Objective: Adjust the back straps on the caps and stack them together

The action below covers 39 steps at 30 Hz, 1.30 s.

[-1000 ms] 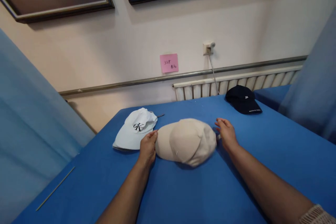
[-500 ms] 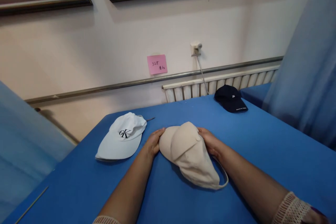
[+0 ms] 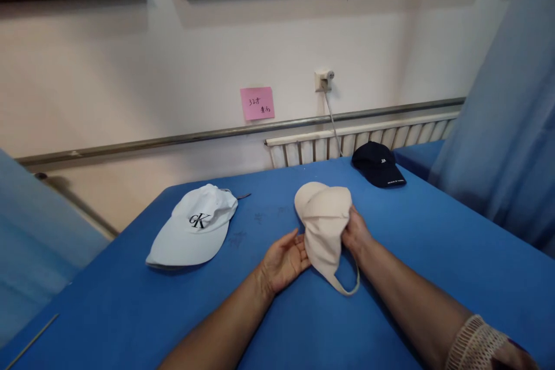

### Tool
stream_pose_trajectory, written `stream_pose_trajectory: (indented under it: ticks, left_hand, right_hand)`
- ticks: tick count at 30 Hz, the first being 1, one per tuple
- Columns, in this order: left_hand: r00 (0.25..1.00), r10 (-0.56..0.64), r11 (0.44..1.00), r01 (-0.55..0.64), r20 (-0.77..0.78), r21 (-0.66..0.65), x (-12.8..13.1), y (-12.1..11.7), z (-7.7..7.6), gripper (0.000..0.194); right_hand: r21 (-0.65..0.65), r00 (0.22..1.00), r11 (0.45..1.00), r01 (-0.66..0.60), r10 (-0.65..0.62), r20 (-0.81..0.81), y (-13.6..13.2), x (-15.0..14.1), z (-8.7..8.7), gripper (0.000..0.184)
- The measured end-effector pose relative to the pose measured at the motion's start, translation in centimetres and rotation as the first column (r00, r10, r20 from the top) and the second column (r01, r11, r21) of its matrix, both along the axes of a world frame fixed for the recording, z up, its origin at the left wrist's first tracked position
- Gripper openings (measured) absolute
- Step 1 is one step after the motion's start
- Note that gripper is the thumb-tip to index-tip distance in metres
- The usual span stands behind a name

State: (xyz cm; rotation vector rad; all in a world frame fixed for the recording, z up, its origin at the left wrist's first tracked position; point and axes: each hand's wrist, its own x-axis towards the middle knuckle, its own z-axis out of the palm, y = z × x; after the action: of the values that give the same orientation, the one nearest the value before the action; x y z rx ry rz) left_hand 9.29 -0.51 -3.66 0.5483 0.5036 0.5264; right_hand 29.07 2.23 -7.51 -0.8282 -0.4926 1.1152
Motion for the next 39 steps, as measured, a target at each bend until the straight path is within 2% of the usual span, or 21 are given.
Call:
stream_pose_trajectory:
  ticks: [2, 4, 6, 9, 13, 15, 17, 19, 21, 24, 28, 33, 39]
  left_hand:
    - [0.999, 0.048, 0.998, -0.047, -0.010, 0.049, 0.9, -0.8, -0.2, 0.029]
    - [0.984, 0.174, 0.975, -0.166, -0.037, 0.148, 1.3, -0.7, -0.1, 0.028]
    - [0.941, 0.335, 0.911, -0.310, -0.048, 0.271, 1.0, 0.1, 0.2, 0.037]
    - [0.850, 0.524, 0.789, -0.464, -0.049, 0.403, -0.2, 2.1, 0.7, 0.052]
    - [0.773, 0.634, 0.661, -0.530, -0.018, 0.531, -1.9, 4.4, 0.4, 0.065]
    - [0.753, 0.658, 0.608, -0.521, -0.013, 0.599, -2.3, 5.1, -0.1, 0.071]
    - [0.735, 0.677, 0.579, -0.501, -0.037, 0.643, -2.5, 5.5, -0.6, 0.075]
    - [0.720, 0.688, 0.583, -0.468, -0.097, 0.664, -2.7, 5.8, -1.1, 0.072]
    - [0.680, 0.710, 0.594, -0.440, -0.182, 0.674, -3.0, 6.0, -1.5, 0.064]
    - [0.591, 0.759, 0.582, -0.427, -0.273, 0.692, -3.4, 6.2, -1.9, 0.059]
    - [0.537, 0.785, 0.553, -0.384, -0.309, 0.739, -3.8, 6.2, -2.1, 0.060]
    - [0.482, 0.808, 0.493, -0.236, -0.339, 0.837, -3.9, 6.3, -2.5, 0.061]
    - [0.421, 0.841, 0.397, -0.049, -0.341, 0.917, -3.8, 6.2, -2.6, 0.054]
  right_hand:
    - [-0.015, 0.997, 0.998, 0.064, -0.064, -0.038, 0.5, 0.1, 0.0, 0.038]
    - [-0.024, 0.997, 0.997, 0.078, -0.078, -0.012, 0.7, 0.2, 0.0, 0.040]
    - [-0.029, 0.999, 0.998, 0.049, -0.048, 0.024, 0.5, 0.0, 0.1, 0.041]
    - [-0.092, 0.994, 0.994, -0.066, 0.074, 0.083, -0.2, -0.4, 0.3, 0.040]
    - [-0.203, 0.953, 0.961, -0.190, 0.230, 0.195, -1.1, -1.1, 0.7, 0.038]
    - [-0.147, 0.952, 0.974, -0.172, 0.203, 0.228, -1.0, -1.2, 0.7, 0.038]
    - [-0.087, 0.957, 0.992, -0.091, 0.111, 0.269, -0.5, -1.0, 0.4, 0.042]
    - [-0.095, 0.943, 0.995, -0.002, 0.033, 0.332, 0.2, -0.6, -0.3, 0.046]
    - [-0.138, 0.923, 0.989, 0.046, 0.010, 0.384, 0.9, -0.2, -1.1, 0.047]
    - [-0.161, 0.907, 0.985, 0.070, 0.005, 0.421, 1.6, 0.3, -1.9, 0.040]
    - [-0.173, 0.875, 0.978, 0.117, -0.019, 0.485, 1.8, 0.7, -2.1, 0.030]
    - [-0.186, 0.817, 0.967, 0.174, -0.037, 0.575, 1.7, 1.1, -2.0, 0.026]
    - [-0.163, 0.703, 0.959, 0.233, -0.051, 0.709, 1.5, 1.9, -1.8, 0.026]
